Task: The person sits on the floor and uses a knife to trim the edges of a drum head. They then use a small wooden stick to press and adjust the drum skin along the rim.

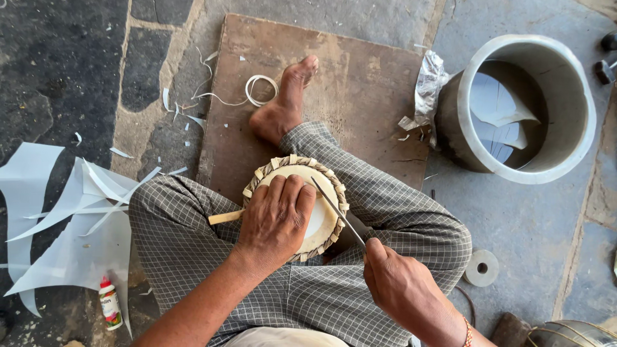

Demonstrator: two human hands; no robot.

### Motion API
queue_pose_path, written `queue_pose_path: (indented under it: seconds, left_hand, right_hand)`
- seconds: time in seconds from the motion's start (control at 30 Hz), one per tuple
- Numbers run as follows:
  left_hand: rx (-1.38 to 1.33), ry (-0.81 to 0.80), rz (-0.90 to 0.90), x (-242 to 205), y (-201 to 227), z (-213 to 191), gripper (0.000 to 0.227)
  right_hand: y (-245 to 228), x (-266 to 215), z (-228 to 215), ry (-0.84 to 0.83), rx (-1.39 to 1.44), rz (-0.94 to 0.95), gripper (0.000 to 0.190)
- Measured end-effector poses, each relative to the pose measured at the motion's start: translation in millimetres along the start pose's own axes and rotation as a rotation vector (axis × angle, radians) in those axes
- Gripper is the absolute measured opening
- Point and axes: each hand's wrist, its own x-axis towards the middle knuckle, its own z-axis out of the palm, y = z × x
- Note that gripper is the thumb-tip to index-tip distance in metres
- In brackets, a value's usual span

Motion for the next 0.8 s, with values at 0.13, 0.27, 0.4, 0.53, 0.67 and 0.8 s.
queue_pose_path:
  seconds: [0.13,0.27,0.4,0.53,0.67,0.8]
  left_hand:
    - [-0.031,-0.009,0.032,3.0,-4.3,-0.5,0.019]
    - [-0.073,-0.029,0.049,1.7,-7.5,1.6,0.020]
    - [-0.064,-0.040,0.074,0.9,-10.6,2.9,0.020]
    - [-0.060,-0.061,0.108,2.2,-14.7,3.2,0.020]
    - [-0.063,-0.046,0.148,2.6,-17.9,3.9,0.024]
    - [-0.052,-0.100,0.179,3.8,-21.3,3.8,0.022]
  right_hand:
    - [-5.4,-1.9,4.0,-0.115,0.020,0.141,0.015]
    - [-12.5,-5.2,8.6,-0.088,0.061,0.163,0.016]
    - [-17.9,-8.9,14.2,-0.060,0.059,0.157,0.020]
    - [-24.0,-11.1,18.7,-0.069,0.090,0.209,0.018]
    - [-29.3,-13.6,22.1,-0.147,0.116,0.328,0.016]
    - [-35.4,-17.4,27.8,-0.046,0.138,0.287,0.019]
